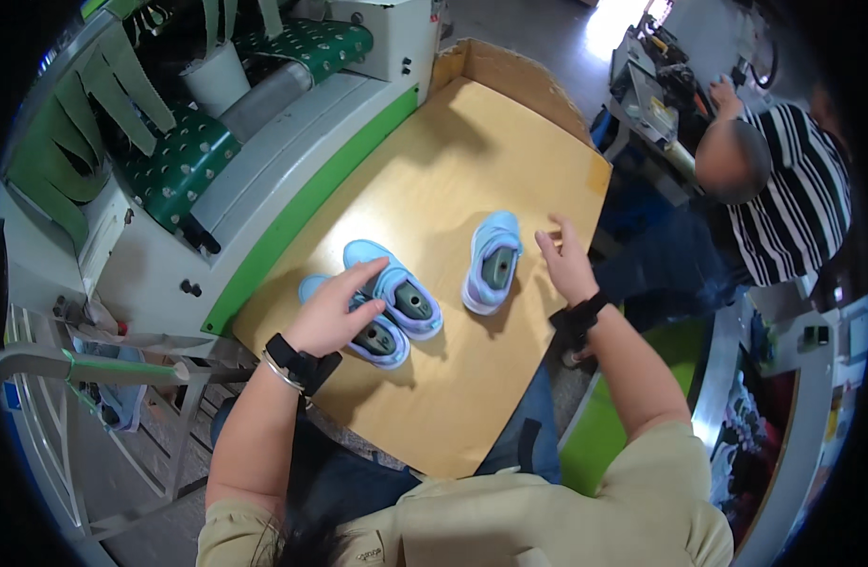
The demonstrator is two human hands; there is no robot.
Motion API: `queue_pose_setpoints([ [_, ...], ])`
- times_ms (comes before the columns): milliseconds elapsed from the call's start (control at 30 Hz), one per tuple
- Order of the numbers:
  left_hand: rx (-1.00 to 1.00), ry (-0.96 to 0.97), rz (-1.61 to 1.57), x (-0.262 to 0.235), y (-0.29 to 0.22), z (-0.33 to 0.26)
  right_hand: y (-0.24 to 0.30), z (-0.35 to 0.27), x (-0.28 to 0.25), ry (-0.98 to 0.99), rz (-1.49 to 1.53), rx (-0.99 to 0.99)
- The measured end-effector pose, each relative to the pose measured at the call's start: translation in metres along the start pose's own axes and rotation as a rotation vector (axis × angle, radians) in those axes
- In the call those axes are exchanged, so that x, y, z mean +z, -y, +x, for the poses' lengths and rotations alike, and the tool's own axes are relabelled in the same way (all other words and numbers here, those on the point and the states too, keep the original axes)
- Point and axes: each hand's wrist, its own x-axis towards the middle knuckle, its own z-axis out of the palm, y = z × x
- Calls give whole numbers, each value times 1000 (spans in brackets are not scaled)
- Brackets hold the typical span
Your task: The person wipes the exterior of light blue and purple sneakers with a cloth. They handle the shoes one at a time, picking them up from a wooden table, wiping them, and placing them back down. The person also moves shoes from a nearby metal rack onto the table to continue the cleaning process.
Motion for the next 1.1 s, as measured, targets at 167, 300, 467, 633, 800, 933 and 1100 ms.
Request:
queue_pose_setpoints([
  [167, -79, -6, -55, 3, 2, -1, 19, -54, 69, 4, 153, -112],
  [300, -64, -169, -95, 1, -12, 2, 41, -48, 76, -30, 370, -97],
  [467, -16, -402, -563, -6, -18, 2, 159, -74, 58, 165, 754, -238],
  [633, 161, 53, -1346, -49, -61, -15, 201, -101, 72, 321, 472, -606],
  [800, 202, -311, -1485, -115, -57, 8, 95, -97, 138, 212, 16, -540],
  [933, 407, -475, -1653, -140, -16, 9, 103, -88, 129, 246, 249, -268],
  [1100, 326, -460, -1655, -135, 2, 11, 182, -29, 77, 62, 450, -551],
])
